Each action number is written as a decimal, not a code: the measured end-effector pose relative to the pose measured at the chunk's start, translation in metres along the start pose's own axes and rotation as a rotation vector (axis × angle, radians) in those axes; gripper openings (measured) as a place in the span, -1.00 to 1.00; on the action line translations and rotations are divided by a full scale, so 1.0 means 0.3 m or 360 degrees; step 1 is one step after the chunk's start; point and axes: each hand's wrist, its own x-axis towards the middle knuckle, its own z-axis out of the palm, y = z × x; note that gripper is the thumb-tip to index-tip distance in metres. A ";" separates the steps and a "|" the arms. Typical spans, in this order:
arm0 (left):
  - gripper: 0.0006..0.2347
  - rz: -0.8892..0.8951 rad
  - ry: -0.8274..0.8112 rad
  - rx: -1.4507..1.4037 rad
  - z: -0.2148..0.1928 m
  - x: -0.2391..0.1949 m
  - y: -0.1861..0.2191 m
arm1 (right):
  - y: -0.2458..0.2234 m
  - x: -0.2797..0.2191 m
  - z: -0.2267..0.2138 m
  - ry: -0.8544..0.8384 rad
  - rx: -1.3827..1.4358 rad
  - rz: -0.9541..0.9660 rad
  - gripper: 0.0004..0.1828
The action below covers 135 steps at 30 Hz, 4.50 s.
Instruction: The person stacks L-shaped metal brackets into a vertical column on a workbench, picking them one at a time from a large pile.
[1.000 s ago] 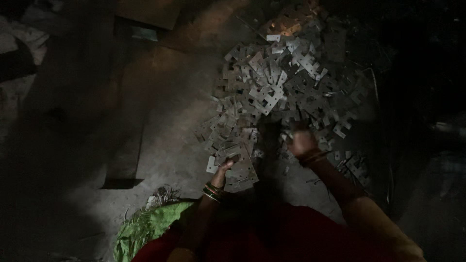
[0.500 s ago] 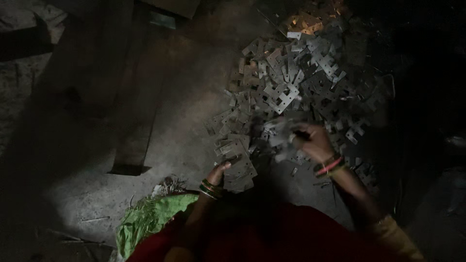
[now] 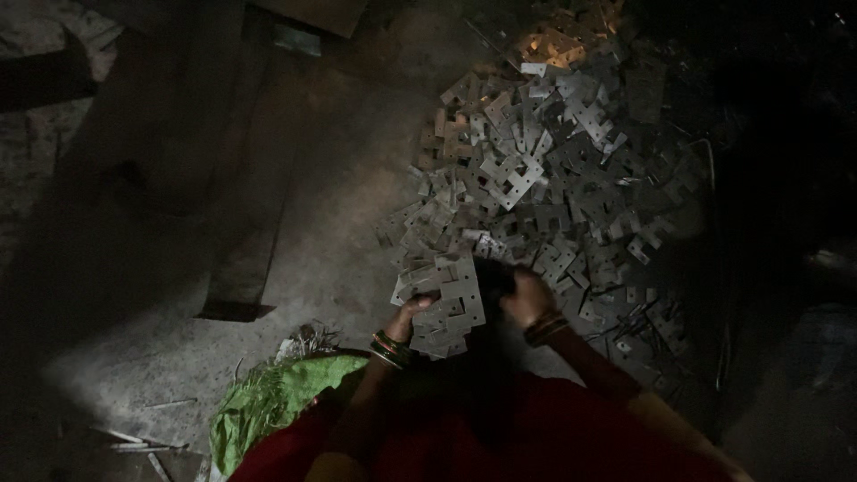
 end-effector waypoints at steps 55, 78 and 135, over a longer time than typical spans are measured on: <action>-0.35 0.0178 0.0281 -0.0299 -0.358 0.133 -0.005 | -0.251 0.263 -0.089 0.0048 0.0744 0.0411 -0.77; -0.31 0.0188 0.0197 -0.0624 -0.392 0.072 -0.044 | -0.311 0.506 -0.327 -0.0728 -0.1015 -0.0738 -0.58; -0.33 0.0631 0.0460 -0.0888 -0.511 0.042 0.060 | -0.668 0.300 -0.132 -0.1517 0.1130 -0.0056 -0.76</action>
